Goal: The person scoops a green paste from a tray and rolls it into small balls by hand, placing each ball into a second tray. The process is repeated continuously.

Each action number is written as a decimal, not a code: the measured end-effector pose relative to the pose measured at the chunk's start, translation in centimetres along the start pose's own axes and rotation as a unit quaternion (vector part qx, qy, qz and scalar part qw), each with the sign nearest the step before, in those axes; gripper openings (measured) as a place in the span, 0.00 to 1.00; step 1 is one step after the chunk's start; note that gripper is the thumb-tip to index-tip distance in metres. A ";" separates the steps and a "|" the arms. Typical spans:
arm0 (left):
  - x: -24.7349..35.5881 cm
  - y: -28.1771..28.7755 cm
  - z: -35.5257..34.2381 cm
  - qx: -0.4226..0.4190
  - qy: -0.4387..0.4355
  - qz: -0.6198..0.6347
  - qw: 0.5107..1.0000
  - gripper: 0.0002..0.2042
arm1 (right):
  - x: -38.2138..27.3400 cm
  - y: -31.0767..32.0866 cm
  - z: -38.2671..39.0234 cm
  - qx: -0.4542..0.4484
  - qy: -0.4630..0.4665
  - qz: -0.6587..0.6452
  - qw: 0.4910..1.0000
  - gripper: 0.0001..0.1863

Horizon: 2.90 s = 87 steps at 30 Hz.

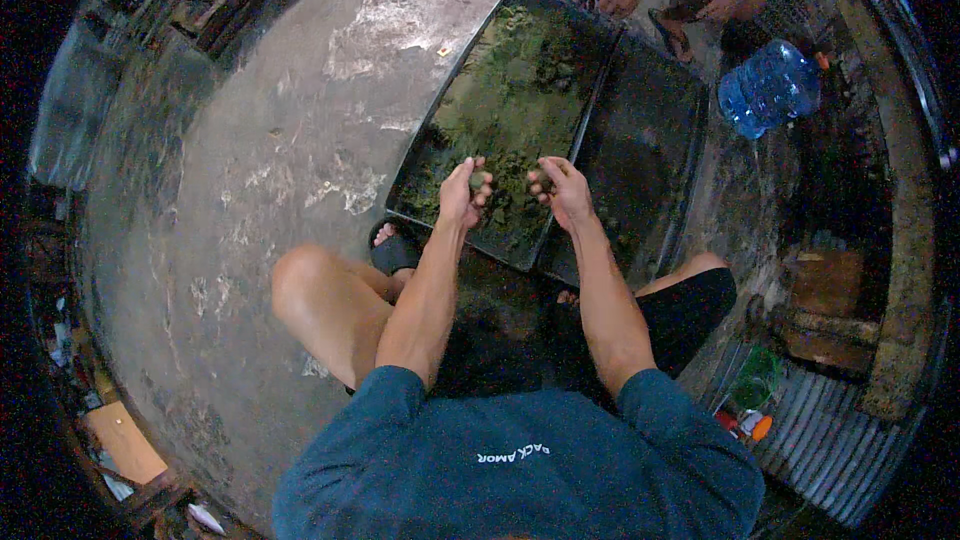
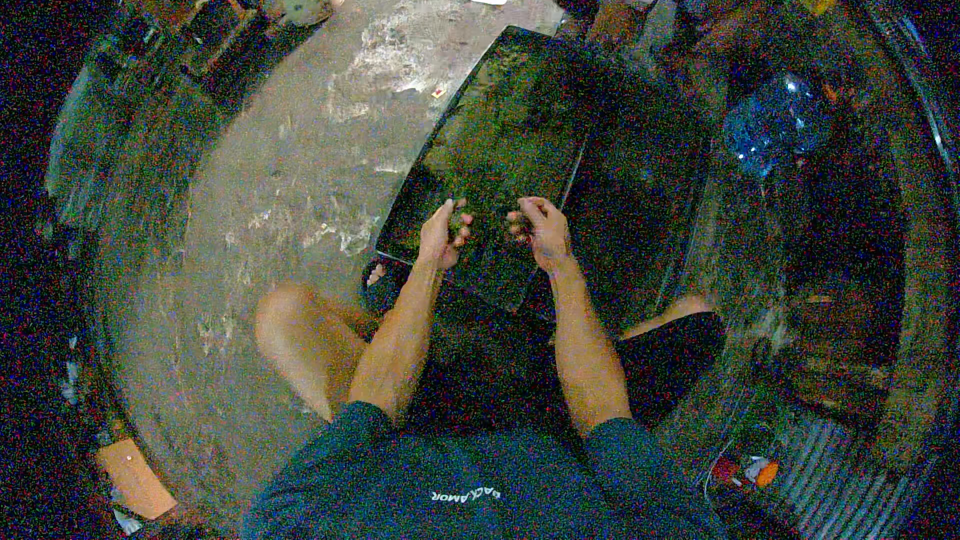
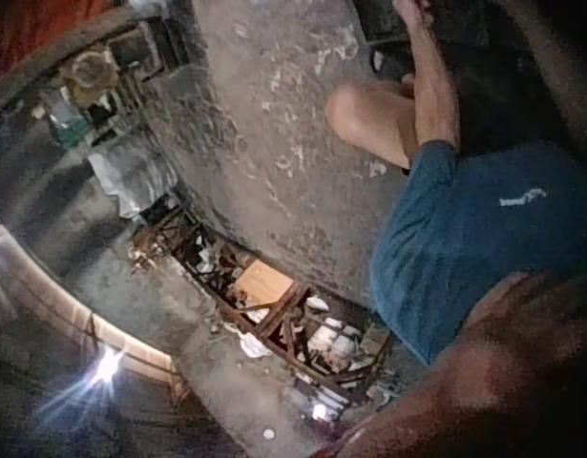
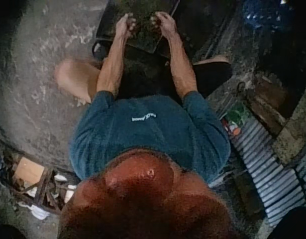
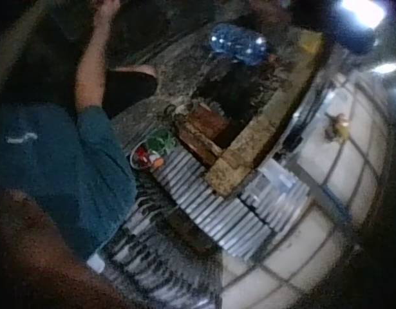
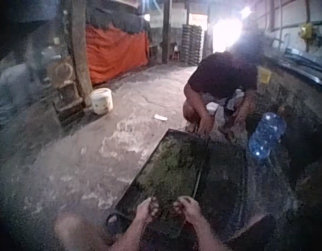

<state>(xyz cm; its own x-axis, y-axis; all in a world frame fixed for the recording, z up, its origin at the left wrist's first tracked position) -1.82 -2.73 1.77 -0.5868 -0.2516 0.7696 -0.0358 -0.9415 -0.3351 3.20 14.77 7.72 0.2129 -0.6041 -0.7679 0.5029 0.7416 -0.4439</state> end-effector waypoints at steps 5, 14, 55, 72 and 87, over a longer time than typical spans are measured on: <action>-0.5 1.4 -0.9 0.048 0.027 -0.020 0.998 0.19 | 1.5 1.1 -1.3 -0.027 -0.098 0.004 0.995 0.19; -1.2 -2.2 0.2 -0.115 0.118 0.107 0.981 0.23 | 2.6 -3.1 -0.3 -0.162 0.175 0.421 0.875 0.26; -7.5 -10.7 2.8 -0.284 0.185 -0.009 0.941 0.40 | 1.1 21.8 -1.1 0.294 0.048 0.060 0.953 0.13; 3.5 8.5 -1.3 0.105 -0.011 0.106 0.989 0.15 | 13.3 7.5 -8.8 -0.114 0.137 0.762 0.622 0.14; 2.5 10.1 -1.1 0.125 0.034 0.150 0.980 0.14 | 18.1 8.9 -4.4 -0.363 0.091 0.774 0.511 0.12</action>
<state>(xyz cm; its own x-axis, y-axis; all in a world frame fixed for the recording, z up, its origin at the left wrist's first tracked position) -4.50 -12.65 -0.30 -0.5939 -0.5184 0.6153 0.3417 -0.8549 -0.3904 7.80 11.68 -12.19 -0.2302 0.8577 -0.4597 -0.6076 0.2423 0.7564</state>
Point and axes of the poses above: each hand's wrist, its own z-axis away from the middle knuckle, its own y-axis out of the back of the hand, x = y × z, the point moved 3 cm from there along -z, towards the middle knuckle, and after that the axes turned 13 degrees about -z, right-handed, at the moved point
